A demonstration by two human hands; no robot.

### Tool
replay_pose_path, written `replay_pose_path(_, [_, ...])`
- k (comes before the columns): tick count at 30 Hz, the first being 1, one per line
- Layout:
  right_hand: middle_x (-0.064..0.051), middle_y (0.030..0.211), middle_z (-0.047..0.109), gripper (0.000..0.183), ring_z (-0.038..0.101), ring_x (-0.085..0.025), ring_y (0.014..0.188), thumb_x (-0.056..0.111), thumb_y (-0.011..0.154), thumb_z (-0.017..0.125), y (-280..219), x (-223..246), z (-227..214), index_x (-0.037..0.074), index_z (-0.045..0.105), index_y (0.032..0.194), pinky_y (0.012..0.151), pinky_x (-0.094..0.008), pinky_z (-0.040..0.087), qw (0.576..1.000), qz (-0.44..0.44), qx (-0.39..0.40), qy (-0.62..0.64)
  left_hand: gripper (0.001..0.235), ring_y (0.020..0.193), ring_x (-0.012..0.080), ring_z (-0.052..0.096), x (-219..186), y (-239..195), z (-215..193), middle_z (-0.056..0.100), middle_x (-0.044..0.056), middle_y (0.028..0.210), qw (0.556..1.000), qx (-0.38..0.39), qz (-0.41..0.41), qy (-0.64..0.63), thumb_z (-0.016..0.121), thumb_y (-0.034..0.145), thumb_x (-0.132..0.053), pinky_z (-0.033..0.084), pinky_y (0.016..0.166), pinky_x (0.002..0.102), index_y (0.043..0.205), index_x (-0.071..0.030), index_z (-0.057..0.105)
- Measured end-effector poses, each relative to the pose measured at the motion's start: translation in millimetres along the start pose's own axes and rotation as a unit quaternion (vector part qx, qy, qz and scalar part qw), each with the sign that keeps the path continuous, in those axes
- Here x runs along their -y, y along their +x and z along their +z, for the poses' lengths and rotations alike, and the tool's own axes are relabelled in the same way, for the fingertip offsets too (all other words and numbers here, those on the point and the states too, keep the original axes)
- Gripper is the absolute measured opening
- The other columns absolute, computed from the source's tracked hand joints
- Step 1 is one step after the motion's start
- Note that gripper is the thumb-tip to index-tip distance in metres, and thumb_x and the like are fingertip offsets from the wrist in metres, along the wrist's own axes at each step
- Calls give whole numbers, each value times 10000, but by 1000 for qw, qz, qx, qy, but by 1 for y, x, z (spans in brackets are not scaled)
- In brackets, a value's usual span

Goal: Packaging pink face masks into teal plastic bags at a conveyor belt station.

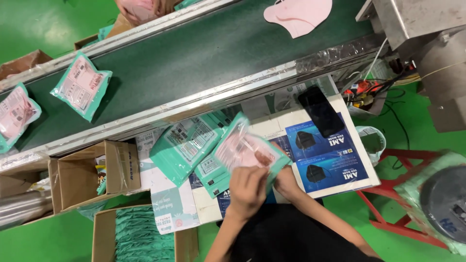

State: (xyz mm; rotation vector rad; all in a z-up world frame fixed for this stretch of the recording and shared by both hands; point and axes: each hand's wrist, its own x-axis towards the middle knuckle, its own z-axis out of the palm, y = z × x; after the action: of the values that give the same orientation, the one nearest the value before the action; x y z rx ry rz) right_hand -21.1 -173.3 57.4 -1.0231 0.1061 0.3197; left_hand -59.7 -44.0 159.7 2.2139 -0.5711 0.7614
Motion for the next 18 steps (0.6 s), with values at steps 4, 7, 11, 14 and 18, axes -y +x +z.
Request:
replay_pose_path(4, [-44, 1080, 670, 340, 635, -125, 933, 117, 937, 733, 0, 7, -10, -1, 595, 1224, 766, -263, 533, 993, 57, 6, 102, 306, 848, 312, 611, -15, 27, -18, 643, 114, 961, 995, 41, -69, -64, 787, 810, -14, 481, 753, 394, 1093, -18, 669])
replay_pose_path(7, [-85, 1116, 699, 378, 660, -153, 960, 91, 924, 677, 9, -8, -21, -38, 622, 1275, 784, -288, 543, 987, 99, -37, 121, 407, 889, 365, 591, -12, 24, -15, 622, 178, 1003, 993, 105, -59, -2, 802, 767, -87, 489, 793, 419, 1136, 14, 661])
replay_pose_path(11, [-99, 1191, 679, 362, 647, -171, 1079, -7, 933, 632, 4, -45, -47, -32, 609, 1293, 893, -303, 541, 978, 130, -74, 147, 442, 881, 308, 627, -4, 5, -12, 632, 125, 988, 992, 111, -52, 25, 723, 780, 32, 521, 770, 393, 1217, -25, 686])
replay_pose_path(14, [-87, 1184, 687, 383, 661, -176, 1095, -28, 886, 624, -1, -25, -31, 6, 613, 1268, 932, -303, 560, 981, 127, -56, 133, 421, 866, 292, 640, -4, 6, -6, 638, 112, 984, 996, 61, -58, 19, 728, 799, 35, 532, 739, 380, 1212, -32, 684])
replay_pose_path(18, [-92, 1063, 723, 267, 676, -174, 970, -23, 904, 663, -3, -9, -21, -31, 673, 1170, 833, -304, 566, 993, 65, -67, 73, 434, 864, 312, 647, -14, 7, 0, 628, 144, 991, 997, 57, -44, -15, 750, 794, 11, 536, 730, 394, 1221, 13, 666])
